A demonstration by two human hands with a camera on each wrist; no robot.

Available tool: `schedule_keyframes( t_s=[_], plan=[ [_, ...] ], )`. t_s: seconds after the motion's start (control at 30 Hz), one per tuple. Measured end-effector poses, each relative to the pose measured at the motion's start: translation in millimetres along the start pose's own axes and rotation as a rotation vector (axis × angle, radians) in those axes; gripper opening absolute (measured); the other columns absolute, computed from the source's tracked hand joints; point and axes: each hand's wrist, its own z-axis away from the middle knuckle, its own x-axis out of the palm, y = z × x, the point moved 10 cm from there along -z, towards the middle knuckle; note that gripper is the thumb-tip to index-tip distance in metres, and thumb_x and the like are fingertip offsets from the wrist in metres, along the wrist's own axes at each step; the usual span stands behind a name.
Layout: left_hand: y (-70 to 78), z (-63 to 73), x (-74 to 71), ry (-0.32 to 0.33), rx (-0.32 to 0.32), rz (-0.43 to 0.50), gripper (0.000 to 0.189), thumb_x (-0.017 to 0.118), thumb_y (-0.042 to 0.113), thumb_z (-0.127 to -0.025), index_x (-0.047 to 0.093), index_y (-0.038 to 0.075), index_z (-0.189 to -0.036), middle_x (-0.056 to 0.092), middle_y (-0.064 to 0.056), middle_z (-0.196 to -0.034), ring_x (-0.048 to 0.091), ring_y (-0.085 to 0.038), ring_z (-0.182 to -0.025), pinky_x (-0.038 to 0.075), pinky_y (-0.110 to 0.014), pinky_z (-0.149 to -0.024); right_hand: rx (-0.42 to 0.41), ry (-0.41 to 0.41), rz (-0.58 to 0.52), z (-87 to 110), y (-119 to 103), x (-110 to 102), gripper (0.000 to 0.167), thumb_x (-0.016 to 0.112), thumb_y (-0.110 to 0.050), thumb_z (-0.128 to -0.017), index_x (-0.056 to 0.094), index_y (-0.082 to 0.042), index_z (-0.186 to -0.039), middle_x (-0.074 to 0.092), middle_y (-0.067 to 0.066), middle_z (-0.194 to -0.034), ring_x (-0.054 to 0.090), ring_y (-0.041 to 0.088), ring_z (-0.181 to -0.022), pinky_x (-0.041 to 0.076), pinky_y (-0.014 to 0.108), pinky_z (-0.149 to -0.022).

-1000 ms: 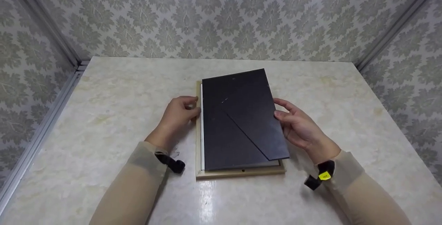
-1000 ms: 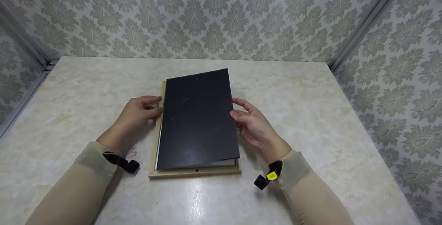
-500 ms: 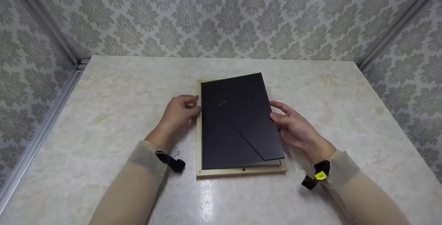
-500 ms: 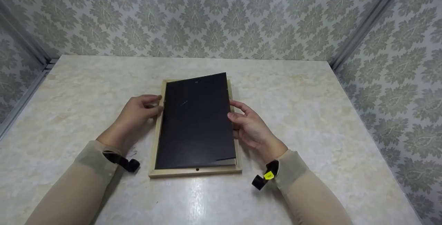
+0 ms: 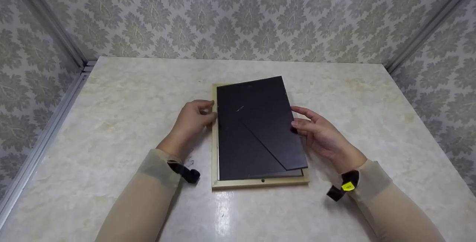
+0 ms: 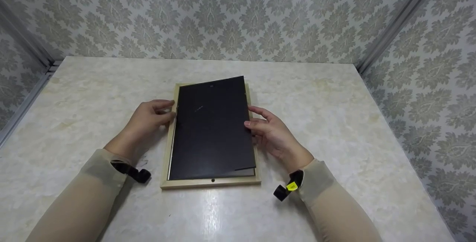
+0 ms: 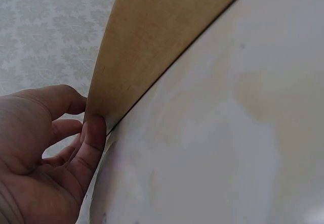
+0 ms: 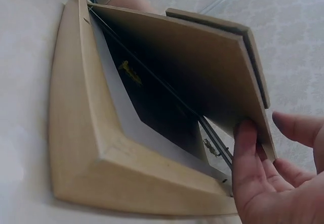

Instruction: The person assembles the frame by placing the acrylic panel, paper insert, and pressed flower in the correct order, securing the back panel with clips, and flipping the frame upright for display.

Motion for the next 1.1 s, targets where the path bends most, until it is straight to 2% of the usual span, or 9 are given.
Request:
schedule_keyframes(
  t_s=[0.2, 0.3, 0.5, 0.73, 0.87, 1.1],
  plan=[
    [-3.3, 0.7, 1.1, 0.005, -0.038, 0.02, 0.051, 0.072, 0.01, -0.106, 0.066, 0.002, -0.156, 0.06, -0.019, -0.162, 0.063, -0.007, -0.086, 0.056, -0.018, -0.075, -0.006, 0.004, 0.108, 0.2, -1.3, -1.1, 0.073, 0.066, 0.003, -0.109, 0.035, -0.007, -0.174, 0.068, -0.001, -0.121, 0.074, 0.01, -0.089, 0.057, 0.022, -0.072],
    [-2.6, 0.9, 1.2, 0.016, -0.037, 0.027, 0.05, 0.072, 0.01, -0.106, 0.067, 0.002, -0.155, 0.061, -0.019, -0.161, 0.064, -0.009, -0.089, 0.056, -0.018, -0.075, -0.016, 0.023, 0.175, 0.1, -1.4, -2.9, 0.075, 0.069, 0.003, -0.107, 0.037, -0.005, -0.174, 0.063, -0.001, -0.12, 0.071, 0.009, -0.087, 0.055, 0.023, -0.072],
    [-3.4, 1.7, 1.1, 0.019, -0.045, 0.025, 0.052, 0.072, 0.01, -0.106, 0.066, 0.003, -0.156, 0.06, -0.017, -0.164, 0.065, -0.013, -0.099, 0.056, -0.017, -0.077, -0.008, 0.063, 0.321, -0.1, 2.0, -7.6, 0.08, 0.075, 0.0, -0.103, 0.039, -0.003, -0.174, 0.06, -0.004, -0.11, 0.059, 0.006, -0.077, 0.051, 0.022, -0.07],
    [-2.1, 2.6, 1.5, 0.013, -0.051, 0.045, 0.053, 0.071, 0.009, -0.106, 0.064, 0.003, -0.158, 0.056, -0.016, -0.168, 0.065, -0.017, -0.104, 0.057, -0.018, -0.079, -0.014, 0.024, 0.473, -3.3, 7.1, -5.4, 0.093, 0.084, -0.002, -0.096, 0.036, -0.001, -0.175, 0.05, -0.007, -0.088, 0.039, 0.008, -0.067, 0.033, 0.028, -0.063],
    [-2.0, 2.2, 1.6, 0.014, -0.052, 0.027, 0.053, 0.072, 0.01, -0.106, 0.065, 0.004, -0.158, 0.056, -0.016, -0.168, 0.065, -0.016, -0.103, 0.057, -0.019, -0.079, -0.034, 0.002, 0.553, -4.1, 6.8, -4.6, 0.097, 0.086, 0.001, -0.092, 0.035, -0.001, -0.175, 0.05, -0.009, -0.08, 0.04, 0.008, -0.066, 0.037, 0.026, -0.064],
    [-1.8, 1.5, 1.0, 0.003, -0.028, -0.011, 0.054, 0.071, 0.011, -0.105, 0.064, 0.003, -0.158, 0.058, -0.018, -0.166, 0.066, -0.009, -0.089, 0.057, -0.019, -0.077, -0.05, -0.002, 0.628, -3.0, 5.8, -2.7, 0.1, 0.087, 0.001, -0.092, 0.033, 0.0, -0.176, 0.054, -0.008, -0.078, 0.043, 0.008, -0.066, 0.042, 0.024, -0.067]
  ],
)
